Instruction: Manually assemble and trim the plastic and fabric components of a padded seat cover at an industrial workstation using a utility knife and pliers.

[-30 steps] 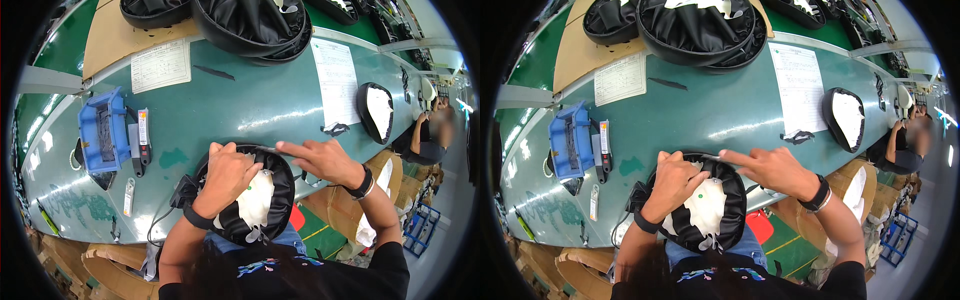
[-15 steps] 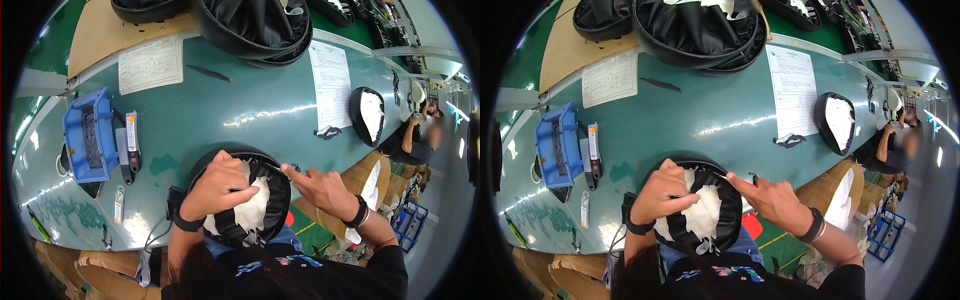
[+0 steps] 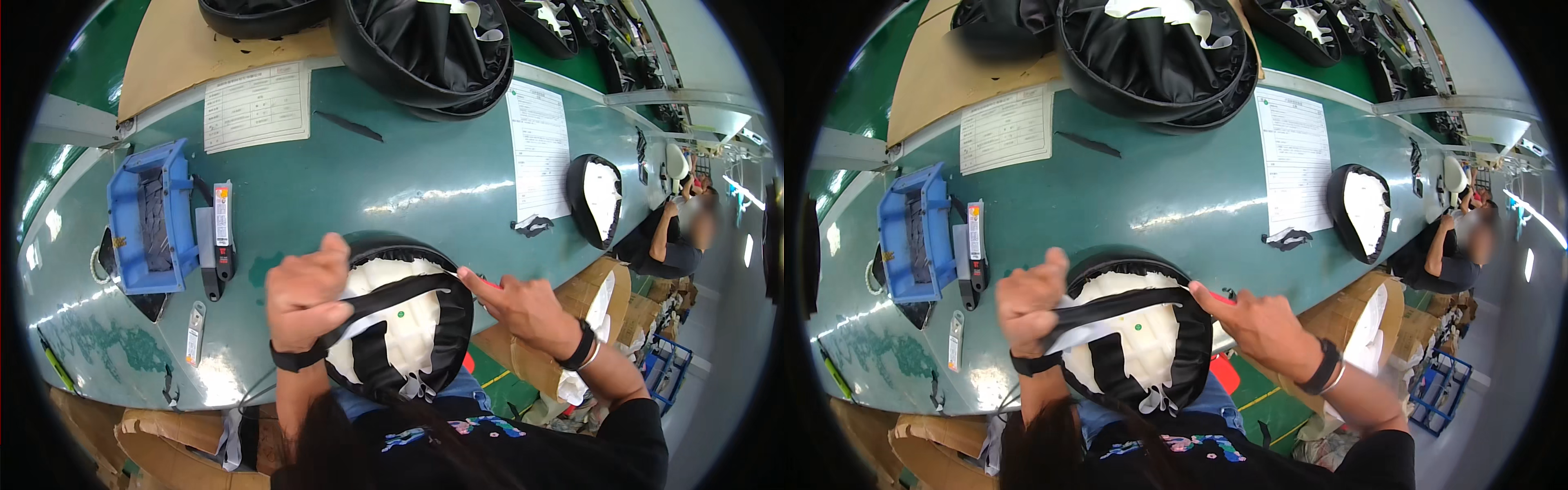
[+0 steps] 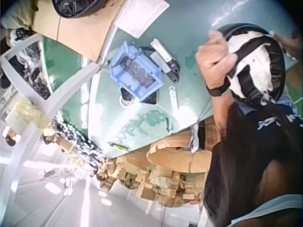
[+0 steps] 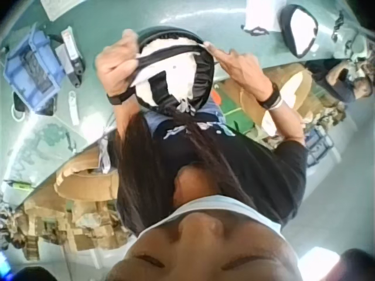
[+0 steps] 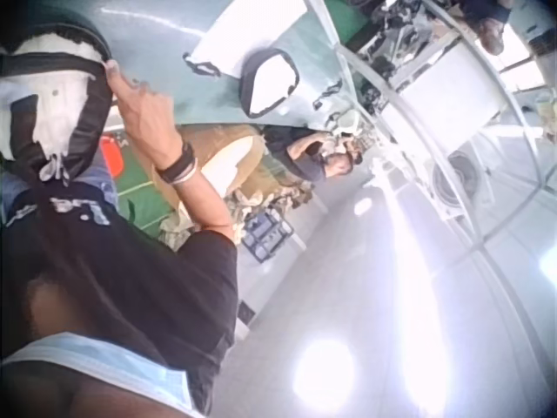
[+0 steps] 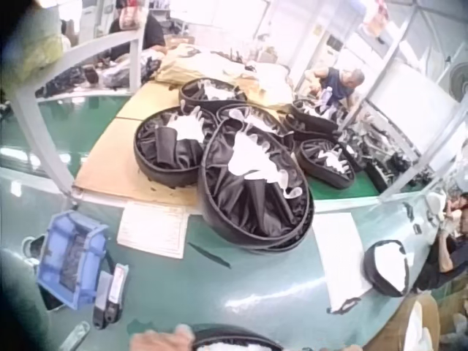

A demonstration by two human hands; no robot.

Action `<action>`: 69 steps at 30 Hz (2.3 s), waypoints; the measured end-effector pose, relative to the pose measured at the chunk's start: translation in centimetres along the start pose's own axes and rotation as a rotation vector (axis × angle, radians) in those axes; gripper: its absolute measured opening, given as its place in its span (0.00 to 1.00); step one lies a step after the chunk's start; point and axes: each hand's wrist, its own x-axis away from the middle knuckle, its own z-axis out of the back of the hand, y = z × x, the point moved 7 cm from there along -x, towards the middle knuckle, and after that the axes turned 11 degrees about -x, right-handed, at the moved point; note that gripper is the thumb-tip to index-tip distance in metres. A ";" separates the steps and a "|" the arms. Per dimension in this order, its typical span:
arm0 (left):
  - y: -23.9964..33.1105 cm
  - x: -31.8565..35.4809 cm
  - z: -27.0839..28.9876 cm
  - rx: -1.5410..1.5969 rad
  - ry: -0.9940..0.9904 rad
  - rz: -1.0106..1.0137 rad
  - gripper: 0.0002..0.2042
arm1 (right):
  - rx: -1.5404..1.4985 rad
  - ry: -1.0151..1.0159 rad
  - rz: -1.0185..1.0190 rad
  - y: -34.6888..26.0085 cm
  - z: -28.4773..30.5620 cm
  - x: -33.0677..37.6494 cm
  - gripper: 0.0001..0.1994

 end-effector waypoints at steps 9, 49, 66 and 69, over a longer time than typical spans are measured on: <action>-0.3 -2.6 -5.5 -0.874 -0.249 0.172 0.11 | -0.324 0.271 -0.323 0.4 -1.3 1.8 0.29; 1.0 6.8 -10.1 -1.066 0.016 0.299 0.08 | -0.992 0.420 0.182 3.9 -1.4 -6.1 0.33; -5.8 5.8 -13.2 -0.810 -0.335 0.279 0.16 | -0.280 0.283 0.101 5.7 -6.6 6.7 0.30; -5.9 6.1 -10.6 0.024 -0.091 0.561 0.17 | -0.311 0.335 -0.097 3.4 -9.5 9.7 0.31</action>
